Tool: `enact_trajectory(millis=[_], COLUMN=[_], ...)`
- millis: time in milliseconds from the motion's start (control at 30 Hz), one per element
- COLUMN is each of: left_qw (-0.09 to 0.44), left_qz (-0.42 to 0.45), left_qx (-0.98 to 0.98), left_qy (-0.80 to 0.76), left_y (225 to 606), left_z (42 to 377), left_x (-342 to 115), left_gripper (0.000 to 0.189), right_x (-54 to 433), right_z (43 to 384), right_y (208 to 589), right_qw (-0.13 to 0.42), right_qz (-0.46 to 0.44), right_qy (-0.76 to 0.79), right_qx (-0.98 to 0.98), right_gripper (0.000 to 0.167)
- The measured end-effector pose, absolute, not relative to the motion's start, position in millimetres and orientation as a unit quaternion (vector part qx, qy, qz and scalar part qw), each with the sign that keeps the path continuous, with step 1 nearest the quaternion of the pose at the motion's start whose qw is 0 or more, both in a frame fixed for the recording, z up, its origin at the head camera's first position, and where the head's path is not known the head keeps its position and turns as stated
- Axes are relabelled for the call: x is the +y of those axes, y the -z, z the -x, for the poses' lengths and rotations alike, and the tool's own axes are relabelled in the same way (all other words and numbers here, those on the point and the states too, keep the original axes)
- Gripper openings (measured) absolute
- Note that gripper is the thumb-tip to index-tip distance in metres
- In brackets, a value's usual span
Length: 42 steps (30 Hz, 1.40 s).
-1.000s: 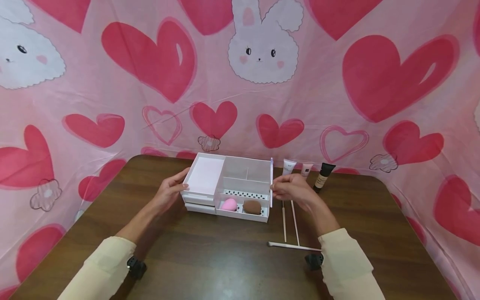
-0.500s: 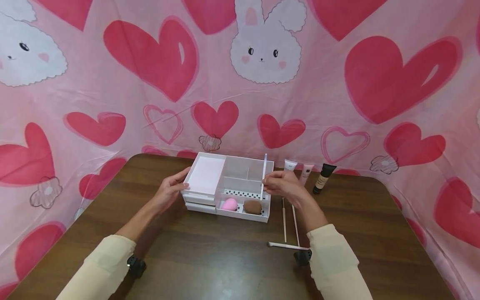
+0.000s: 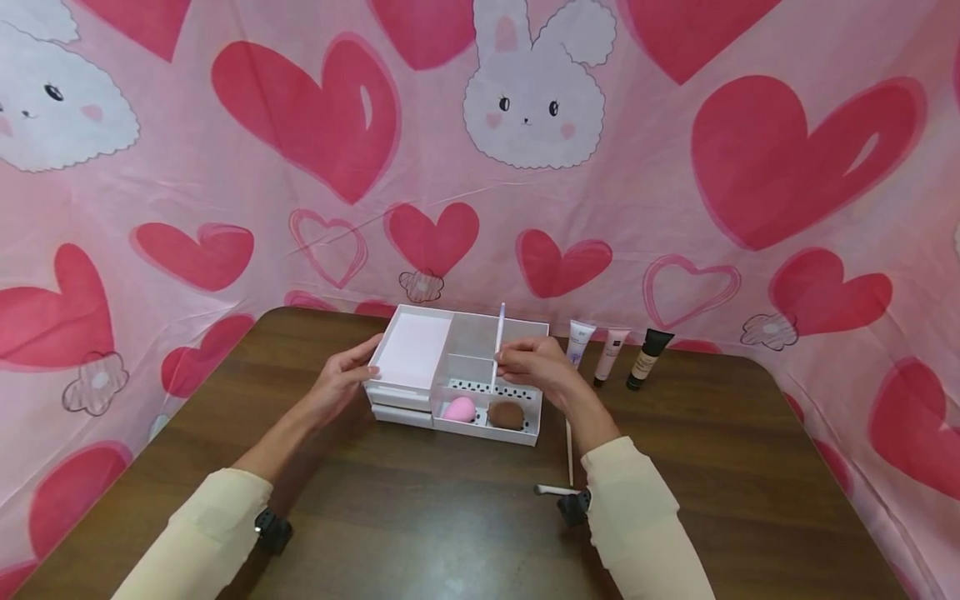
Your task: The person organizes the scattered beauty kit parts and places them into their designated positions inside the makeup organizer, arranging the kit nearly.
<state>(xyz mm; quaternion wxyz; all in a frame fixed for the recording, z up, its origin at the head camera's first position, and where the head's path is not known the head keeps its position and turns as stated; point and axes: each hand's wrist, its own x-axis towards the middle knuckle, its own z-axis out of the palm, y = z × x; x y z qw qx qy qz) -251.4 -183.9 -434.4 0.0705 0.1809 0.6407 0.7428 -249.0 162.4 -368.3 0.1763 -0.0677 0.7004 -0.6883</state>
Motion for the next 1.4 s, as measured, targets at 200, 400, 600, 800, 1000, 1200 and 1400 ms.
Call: enact_trajectory(millis=[200, 400, 600, 800, 1000, 1200, 1400], left_qw=[0.07, 0.073, 0.072, 0.072, 0.073, 0.073, 0.071], left_qz=[-0.179, -0.172, -0.169, -0.169, -0.172, -0.173, -0.171], left_qx=[0.641, 0.642, 0.642, 0.646, 0.655, 0.654, 0.651], left_qy=[-0.743, -0.743, -0.745, -0.741, -0.732, -0.733, -0.736], left_y=[434, 434, 434, 433, 431, 430, 431], left_z=[252, 251, 251, 250, 250, 250, 249], left_x=[-184, -183, -184, -184, -183, -182, -183], left_gripper=[0.067, 0.068, 0.069, 0.068, 0.067, 0.067, 0.066], right_x=[148, 133, 116, 96, 83, 74, 66], right_z=[251, 253, 254, 259, 262, 268, 273], right_y=[364, 363, 363, 363, 360, 356, 353], right_qw=[0.18, 0.186, 0.188, 0.191, 0.19, 0.191, 0.198], right_qz=[0.072, 0.073, 0.07, 0.067, 0.06, 0.032, 0.009], right_qy=[0.685, 0.688, 0.686, 0.705, 0.708, 0.7, 0.671], right_qx=[0.703, 0.698, 0.7, 0.68, 0.678, 0.688, 0.715], right_gripper=[0.032, 0.031, 0.035, 0.027, 0.034, 0.033, 0.034])
